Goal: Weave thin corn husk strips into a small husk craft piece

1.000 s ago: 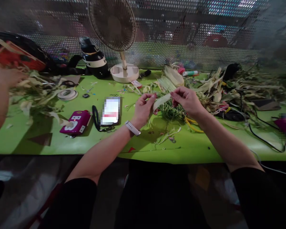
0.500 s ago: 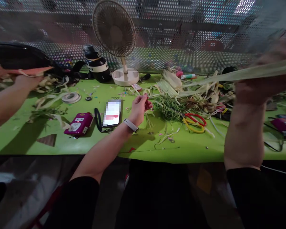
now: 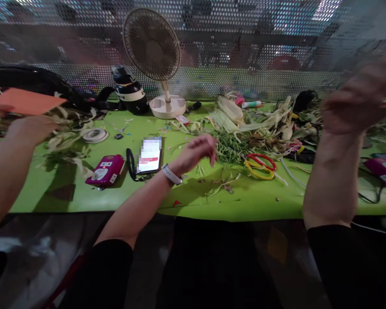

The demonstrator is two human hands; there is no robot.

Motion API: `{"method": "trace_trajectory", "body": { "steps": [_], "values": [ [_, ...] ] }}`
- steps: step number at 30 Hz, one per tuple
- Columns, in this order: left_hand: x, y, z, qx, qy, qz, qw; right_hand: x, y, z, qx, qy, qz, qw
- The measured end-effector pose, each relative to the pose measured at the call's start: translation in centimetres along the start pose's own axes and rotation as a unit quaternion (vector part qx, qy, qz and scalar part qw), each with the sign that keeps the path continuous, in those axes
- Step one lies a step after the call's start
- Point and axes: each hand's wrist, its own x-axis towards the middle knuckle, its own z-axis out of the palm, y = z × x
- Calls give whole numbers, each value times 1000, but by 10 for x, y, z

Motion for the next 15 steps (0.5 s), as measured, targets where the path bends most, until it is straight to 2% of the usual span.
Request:
{"method": "trace_trajectory", "body": {
  "steps": [1,2,3,4,5,7,8,10,12,15],
  "values": [
    [-8,5,4,37,-123,-45,991,-8,-2,10,136,-39,8,990],
    [-14,8,7,62,-212,-77,972,-18,-6,21,244,-125,36,961],
    [-17,10,9,73,-272,-100,954,-28,-11,33,312,-265,77,909],
    [-17,11,10,66,-285,-111,950,-38,-16,43,363,-384,93,844],
    [-14,10,10,47,-258,-112,958,-49,-21,54,379,-467,99,793],
    [-5,6,10,-28,-86,-70,993,-68,-31,71,298,-580,86,753],
    [1,3,10,-57,-18,-61,996,-75,-34,79,232,-622,59,746],
    [8,-3,12,-75,24,-83,993,-87,-35,91,143,-593,-33,792],
    [9,-7,16,-81,25,-111,990,-93,-30,100,84,-536,-88,835],
    [4,-8,22,-86,21,-94,992,-95,-17,107,46,-480,-109,869]
  ]
}}
